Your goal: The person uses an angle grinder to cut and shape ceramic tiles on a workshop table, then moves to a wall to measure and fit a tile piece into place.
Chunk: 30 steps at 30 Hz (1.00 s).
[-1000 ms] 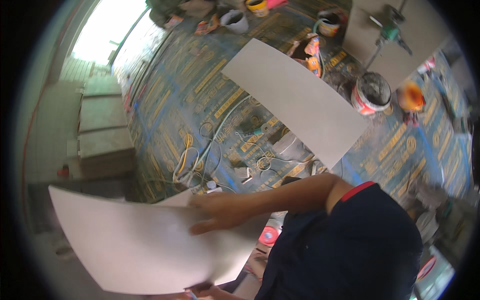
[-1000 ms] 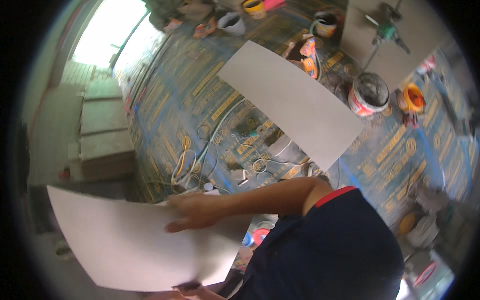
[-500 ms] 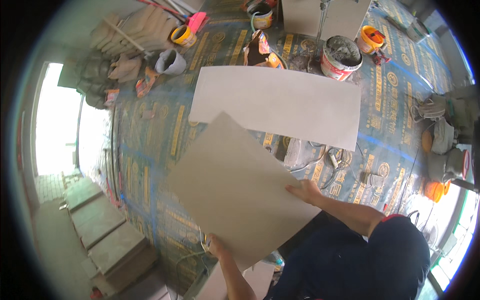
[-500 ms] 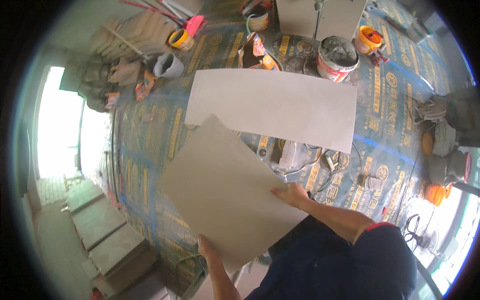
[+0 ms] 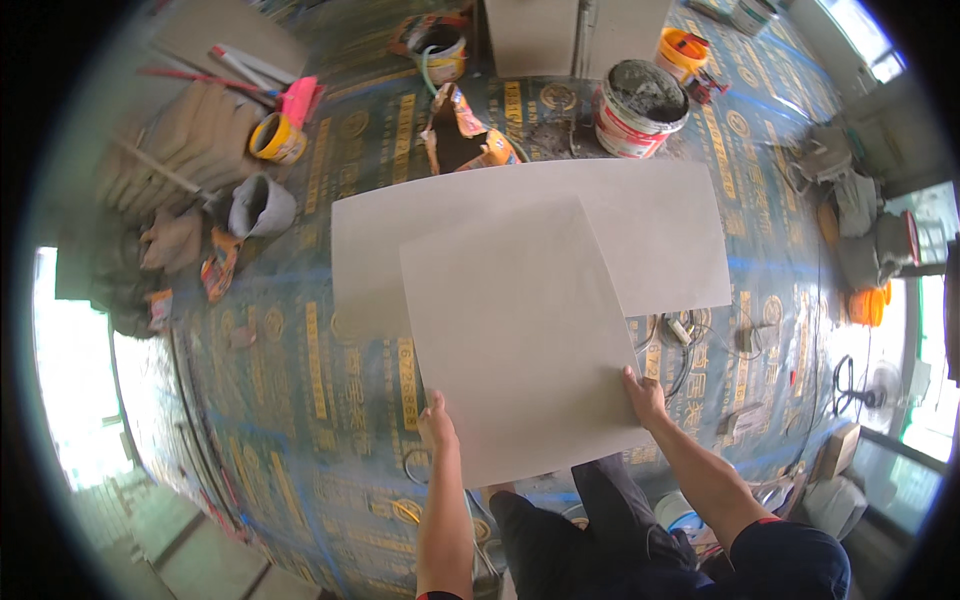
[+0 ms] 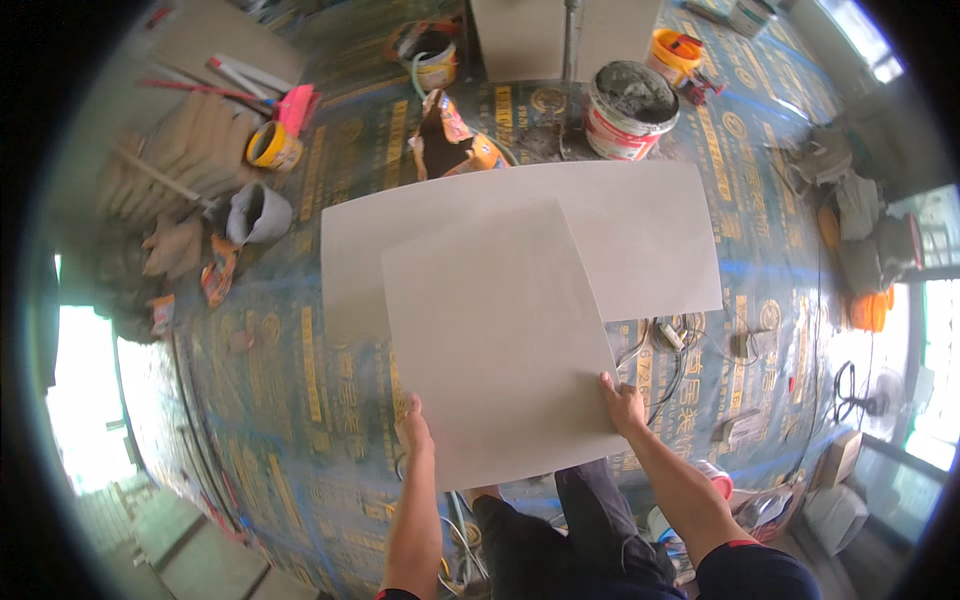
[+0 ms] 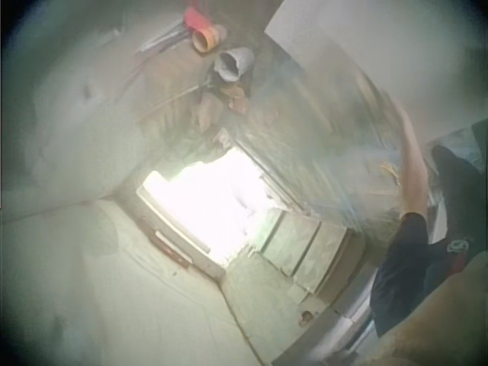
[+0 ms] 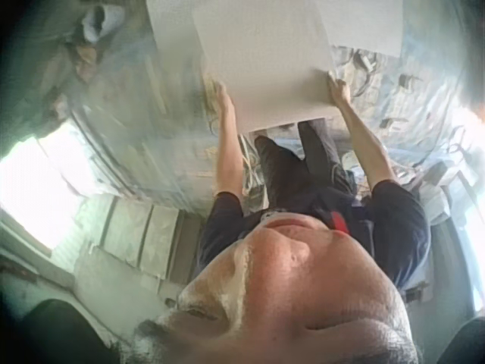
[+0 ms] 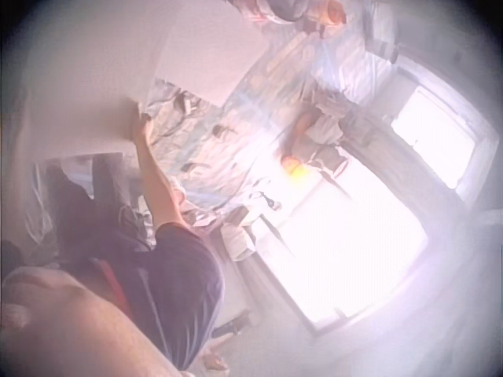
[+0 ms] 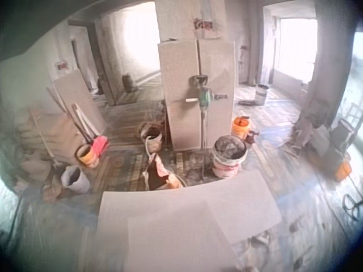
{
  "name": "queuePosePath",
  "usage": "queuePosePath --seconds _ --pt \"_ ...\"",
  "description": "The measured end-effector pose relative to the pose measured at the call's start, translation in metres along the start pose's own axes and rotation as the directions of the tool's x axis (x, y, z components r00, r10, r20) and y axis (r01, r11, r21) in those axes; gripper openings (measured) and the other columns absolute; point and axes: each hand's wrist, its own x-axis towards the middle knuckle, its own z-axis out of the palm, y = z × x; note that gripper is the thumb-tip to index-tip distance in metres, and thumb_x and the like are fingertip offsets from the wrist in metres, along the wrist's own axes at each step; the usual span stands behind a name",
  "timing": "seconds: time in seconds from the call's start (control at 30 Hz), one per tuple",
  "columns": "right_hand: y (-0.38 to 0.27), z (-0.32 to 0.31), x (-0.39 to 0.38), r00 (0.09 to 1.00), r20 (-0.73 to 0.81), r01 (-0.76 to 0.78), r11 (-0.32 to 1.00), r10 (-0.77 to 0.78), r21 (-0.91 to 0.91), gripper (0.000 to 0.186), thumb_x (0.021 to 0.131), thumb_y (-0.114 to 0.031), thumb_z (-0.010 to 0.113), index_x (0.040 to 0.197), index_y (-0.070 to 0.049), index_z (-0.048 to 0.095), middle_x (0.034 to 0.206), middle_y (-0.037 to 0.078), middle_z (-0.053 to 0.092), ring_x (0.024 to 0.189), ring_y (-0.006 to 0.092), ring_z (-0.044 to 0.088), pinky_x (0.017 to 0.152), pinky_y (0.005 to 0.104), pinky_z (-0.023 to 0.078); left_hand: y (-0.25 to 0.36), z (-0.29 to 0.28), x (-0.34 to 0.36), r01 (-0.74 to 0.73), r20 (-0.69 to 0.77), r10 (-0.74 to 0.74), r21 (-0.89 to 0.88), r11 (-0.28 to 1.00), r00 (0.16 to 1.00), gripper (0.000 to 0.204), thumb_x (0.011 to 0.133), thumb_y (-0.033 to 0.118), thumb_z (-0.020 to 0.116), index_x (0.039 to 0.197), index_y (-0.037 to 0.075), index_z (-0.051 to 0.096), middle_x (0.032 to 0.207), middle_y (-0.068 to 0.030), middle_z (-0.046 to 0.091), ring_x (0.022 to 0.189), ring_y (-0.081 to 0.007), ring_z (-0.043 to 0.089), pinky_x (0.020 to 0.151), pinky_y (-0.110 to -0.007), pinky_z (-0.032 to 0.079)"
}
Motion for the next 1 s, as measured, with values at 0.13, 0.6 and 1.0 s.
queuePosePath --seconds 0.13,0.6,1.0 --pt "-0.045 0.051 0.020 0.995 -0.058 -0.076 0.988 0.085 0.134 0.088 0.085 -0.074 0.045 0.094 0.010 0.067 0.089 0.032 0.065 0.093 0.0435 0.064 0.087 0.0467 0.047 0.023 0.032 0.066 -0.029 -0.049 0.036 0.130 0.991 0.998 0.065 0.090 0.053 0.057 0.112 -0.007 0.064 0.111 -0.0235 0.066 0.101 -0.0349 0.064 0.087 -0.042 0.049" --pt "-0.020 0.096 0.110 0.944 -0.265 -0.138 0.964 0.198 0.227 0.083 0.083 -0.078 0.042 0.090 -0.001 0.073 0.087 0.023 0.069 0.090 0.0353 0.067 0.083 0.0432 0.048 0.059 0.084 0.102 -0.023 0.425 0.052 -0.073 0.997 0.904 0.045 0.092 0.026 0.065 0.116 -0.010 0.052 0.110 -0.0183 0.061 0.096 -0.0261 0.060 0.083 -0.039 0.049" --pt "-0.039 0.089 0.116 0.959 -0.258 -0.022 0.937 0.119 0.348 0.074 0.092 -0.067 0.042 0.107 0.002 0.065 0.096 0.020 0.068 0.092 0.0342 0.064 0.085 0.0417 0.047 0.064 0.054 0.155 0.409 0.687 -0.165 -0.207 0.889 0.707 0.038 0.093 0.024 0.063 0.120 -0.001 0.054 0.124 -0.0149 0.055 0.110 -0.0234 0.056 0.093 -0.039 0.047"
